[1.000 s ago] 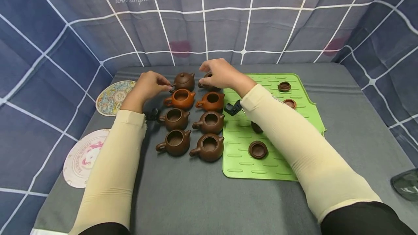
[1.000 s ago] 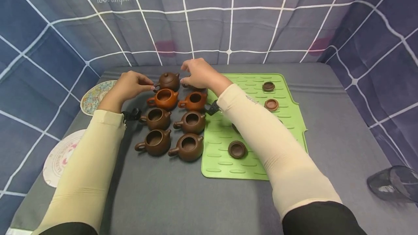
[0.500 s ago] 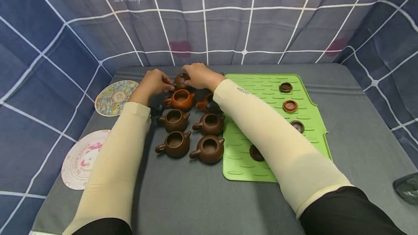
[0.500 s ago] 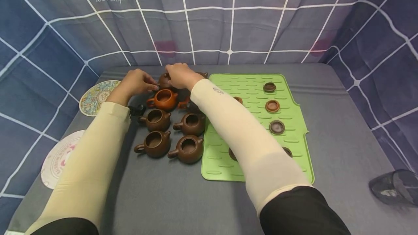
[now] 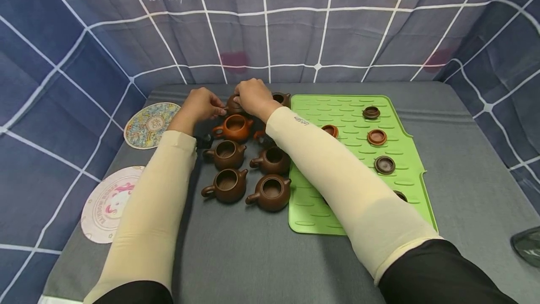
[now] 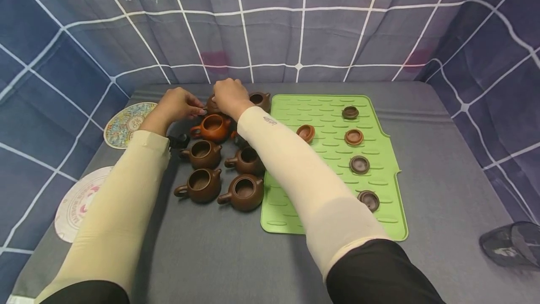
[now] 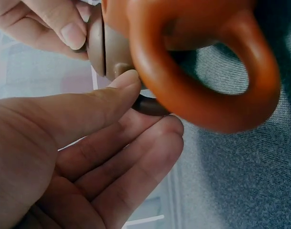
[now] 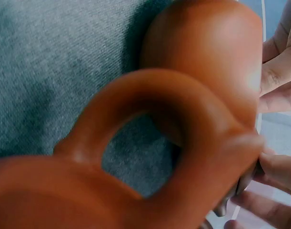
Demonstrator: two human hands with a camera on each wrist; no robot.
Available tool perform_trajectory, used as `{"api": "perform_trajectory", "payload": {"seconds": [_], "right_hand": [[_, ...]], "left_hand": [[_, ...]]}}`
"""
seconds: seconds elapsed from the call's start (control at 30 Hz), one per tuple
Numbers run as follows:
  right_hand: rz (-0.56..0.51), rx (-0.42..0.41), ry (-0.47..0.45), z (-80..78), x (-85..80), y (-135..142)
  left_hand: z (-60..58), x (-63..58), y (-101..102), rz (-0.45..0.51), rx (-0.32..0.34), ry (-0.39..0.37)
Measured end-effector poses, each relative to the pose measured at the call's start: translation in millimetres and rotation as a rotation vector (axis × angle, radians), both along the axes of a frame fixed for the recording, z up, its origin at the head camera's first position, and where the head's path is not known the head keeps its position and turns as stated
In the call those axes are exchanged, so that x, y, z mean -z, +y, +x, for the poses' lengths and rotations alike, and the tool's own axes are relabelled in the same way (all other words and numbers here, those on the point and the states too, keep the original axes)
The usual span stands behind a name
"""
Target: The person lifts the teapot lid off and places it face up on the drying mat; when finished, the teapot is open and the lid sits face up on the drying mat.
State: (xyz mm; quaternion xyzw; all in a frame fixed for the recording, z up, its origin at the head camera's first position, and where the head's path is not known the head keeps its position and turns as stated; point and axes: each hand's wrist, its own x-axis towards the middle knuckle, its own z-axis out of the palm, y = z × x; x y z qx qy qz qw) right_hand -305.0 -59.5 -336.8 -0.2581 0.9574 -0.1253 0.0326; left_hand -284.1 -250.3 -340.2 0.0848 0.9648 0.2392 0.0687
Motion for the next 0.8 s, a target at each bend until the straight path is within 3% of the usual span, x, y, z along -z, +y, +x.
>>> {"api": "perform_trajectory", "payload": {"seconds": [0.2, 0.43, 0.57, 0.7, 0.8], "right_hand": [[-0.049, -0.045, 0.053, 1.3, -3.8, 3.2], [-0.330, -0.108, -0.049, 17.7, -27.8, 27.6], [-0.515, -0.109, -0.213, 22.9, -45.6, 57.2], [-0.738, -0.091, -0.503, 23.0, -57.1, 94.2], [-0.918, -0.043, -0.671, 21.9, -58.3, 120.7]], "left_hand": [[1.3, -0.2, 2.3, -0.015, 0.001, 0.017], [5.6, -3.7, 3.2, 0.001, 0.002, 0.012], [6.4, -3.6, 2.9, -0.006, 0.009, 0.028], [7.0, -2.0, 2.0, -0.004, 0.014, 0.035], [8.6, 0.2, 1.2, 0.005, 0.010, 0.022]]}}
